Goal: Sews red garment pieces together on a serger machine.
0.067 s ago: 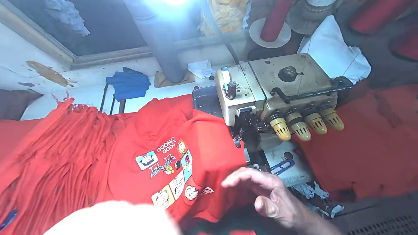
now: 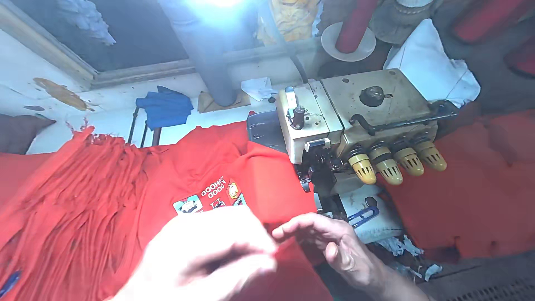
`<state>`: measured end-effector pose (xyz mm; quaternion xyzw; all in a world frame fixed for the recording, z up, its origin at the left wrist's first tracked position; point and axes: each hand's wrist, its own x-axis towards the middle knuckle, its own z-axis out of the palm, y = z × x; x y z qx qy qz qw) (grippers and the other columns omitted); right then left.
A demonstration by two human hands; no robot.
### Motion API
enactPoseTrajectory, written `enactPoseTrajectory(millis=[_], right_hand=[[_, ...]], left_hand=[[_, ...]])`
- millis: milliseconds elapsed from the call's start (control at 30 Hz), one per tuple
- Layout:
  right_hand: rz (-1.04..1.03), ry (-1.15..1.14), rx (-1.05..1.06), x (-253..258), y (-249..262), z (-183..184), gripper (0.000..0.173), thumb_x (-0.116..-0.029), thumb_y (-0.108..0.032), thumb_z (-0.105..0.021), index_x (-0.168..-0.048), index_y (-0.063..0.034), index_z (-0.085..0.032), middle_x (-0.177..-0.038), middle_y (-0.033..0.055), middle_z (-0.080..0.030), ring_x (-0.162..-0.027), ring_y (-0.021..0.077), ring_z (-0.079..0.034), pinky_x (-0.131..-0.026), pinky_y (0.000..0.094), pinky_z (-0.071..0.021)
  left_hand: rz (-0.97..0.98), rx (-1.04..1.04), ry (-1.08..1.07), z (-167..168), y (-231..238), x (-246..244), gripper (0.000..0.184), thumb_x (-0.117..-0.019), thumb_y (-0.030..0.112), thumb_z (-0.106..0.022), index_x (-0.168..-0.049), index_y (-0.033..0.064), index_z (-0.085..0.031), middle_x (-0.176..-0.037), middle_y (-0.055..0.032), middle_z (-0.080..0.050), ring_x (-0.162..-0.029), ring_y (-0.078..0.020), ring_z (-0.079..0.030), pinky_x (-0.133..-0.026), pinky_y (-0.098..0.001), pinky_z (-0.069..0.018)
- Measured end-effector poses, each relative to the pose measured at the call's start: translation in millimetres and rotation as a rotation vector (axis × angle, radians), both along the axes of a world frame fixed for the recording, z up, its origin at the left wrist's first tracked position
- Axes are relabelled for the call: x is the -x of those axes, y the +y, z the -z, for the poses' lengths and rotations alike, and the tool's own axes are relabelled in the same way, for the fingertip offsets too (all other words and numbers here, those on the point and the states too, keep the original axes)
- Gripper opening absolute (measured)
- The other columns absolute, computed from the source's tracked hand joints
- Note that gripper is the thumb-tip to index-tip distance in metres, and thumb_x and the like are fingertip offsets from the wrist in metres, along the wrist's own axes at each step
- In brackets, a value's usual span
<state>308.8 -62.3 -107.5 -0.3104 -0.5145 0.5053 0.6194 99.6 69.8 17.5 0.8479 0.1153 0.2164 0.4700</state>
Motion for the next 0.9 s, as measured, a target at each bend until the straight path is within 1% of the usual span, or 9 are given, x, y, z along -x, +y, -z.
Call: enactPoseTrajectory(millis=[33, 100, 200, 267, 333, 400, 533, 667, 900], right_hand=[[0.037, 0.0, 0.023, 3.3, 0.5, 3.8, 0.065, -0.1033, -0.06, -0.046, -0.127, -0.003, -0.066, -0.116, -0.0017, -0.072, -0.107, 0.0006, -0.066, -0.094, 0.0216, -0.0545], [0.145, -0.077, 0.066, 8.0, -5.0, 12.9, 0.058, -0.1034, -0.057, -0.048, -0.118, -0.0047, -0.068, -0.097, -0.0088, -0.069, -0.09, -0.0091, -0.061, -0.08, 0.0133, -0.0508], [0.337, -0.227, 0.164, 14.6, -18.9, 18.7, 0.028, -0.1012, -0.024, -0.063, -0.097, 0.0025, -0.069, -0.076, -0.003, -0.066, -0.07, -0.0088, -0.057, -0.064, 0.0108, -0.0481], [0.518, -0.393, 0.223, 20.7, -24.3, 16.1, 0.023, -0.0957, -0.009, -0.065, -0.079, 0.0065, -0.067, -0.066, 0.0049, -0.063, -0.062, -0.0033, -0.056, -0.06, 0.0128, -0.046], [0.667, -0.515, 0.157, 23.3, -27.7, 26.1, 0.023, -0.0927, -0.012, -0.071, -0.075, 0.0026, -0.067, -0.072, 0.0083, -0.068, -0.074, 0.0048, -0.064, -0.072, 0.0176, -0.052], [0.752, -0.544, 0.077, 23.8, -28.3, 45.3, 0.021, -0.0922, -0.02, -0.074, -0.078, -0.0088, -0.063, -0.084, 0.0021, -0.062, -0.09, 0.0064, -0.059, -0.085, 0.0184, -0.0479], [0.785, -0.412, 0.155, 25.0, -27.6, 52.1, 0.019, -0.0875, -0.019, -0.08, -0.078, -0.0112, -0.066, -0.107, 0.0008, -0.063, -0.105, 0.0005, -0.059, -0.09, 0.0139, -0.051], [0.703, -0.344, 0.188, 26.9, -29.5, 49.8, 0.019, -0.0863, -0.01, -0.077, -0.076, -0.0029, -0.064, -0.081, 0.0026, -0.066, -0.082, -0.0003, -0.063, -0.072, 0.0129, -0.0527], [0.536, -0.252, 0.236, 26.2, -37.8, 47.9, 0.024, -0.0901, -0.006, -0.071, -0.072, 0.0042, -0.06, -0.072, 0.0073, -0.065, -0.075, 0.0018, -0.063, -0.069, 0.0157, -0.051]], left_hand=[[-0.075, -0.05, -0.005, 23.0, 6.2, -12.6, 0.015, -0.0995, 0.024, -0.064, -0.094, 0.0126, -0.073, -0.088, 0.0083, -0.069, -0.082, 0.0088, -0.061, -0.072, -0.007, -0.0498], [-0.177, -0.099, -0.016, 51.9, 16.2, -30.9, 0.01, -0.0944, 0.023, -0.067, -0.09, 0.0169, -0.075, -0.086, 0.0129, -0.069, -0.081, 0.0086, -0.063, -0.071, -0.0068, -0.0522], [-0.209, -0.151, 0.031, 67.4, 23.9, -44.2, 0.013, -0.0944, 0.022, -0.066, -0.091, 0.0177, -0.077, -0.084, 0.0135, -0.069, -0.08, 0.0067, -0.065, -0.07, -0.0087, -0.0538], [-0.201, -0.178, 0.059, 71.7, 26.9, -51.0, 0.016, -0.0961, 0.024, -0.064, -0.091, 0.0194, -0.078, -0.083, 0.0146, -0.067, -0.078, 0.0071, -0.063, -0.067, -0.009, -0.0519], [-0.2, -0.211, 0.068, 75.8, 29.3, -58.4, 0.018, -0.0968, 0.026, -0.063, -0.091, 0.0204, -0.079, -0.083, 0.0154, -0.068, -0.079, 0.0079, -0.063, -0.067, -0.0094, -0.0515], [-0.218, -0.22, 0.065, 80.7, 30.6, -66.1, 0.017, -0.0955, 0.026, -0.064, -0.089, 0.0214, -0.079, -0.083, 0.0159, -0.068, -0.077, 0.0081, -0.062, -0.066, -0.0103, -0.0509], [-0.307, -0.258, 0.146, 88.4, 29.5, -76.3, 0.014, -0.0908, 0.029, -0.065, -0.082, 0.026, -0.075, -0.079, 0.0187, -0.066, -0.071, 0.0081, -0.061, -0.059, -0.0143, -0.0489], [-0.255, -0.28, 0.168, 88.6, 30.7, -75.8, 0.021, -0.0961, 0.029, -0.059, -0.083, 0.0232, -0.075, -0.077, 0.0166, -0.063, -0.07, 0.0074, -0.059, -0.058, -0.0134, -0.0472], [-0.251, -0.353, 0.187, 87.5, 19.7, -78.8, 0.023, -0.0961, 0.028, -0.057, -0.082, 0.02, -0.074, -0.076, 0.0117, -0.067, -0.069, 0.0034, -0.061, -0.058, -0.017, -0.0471]])
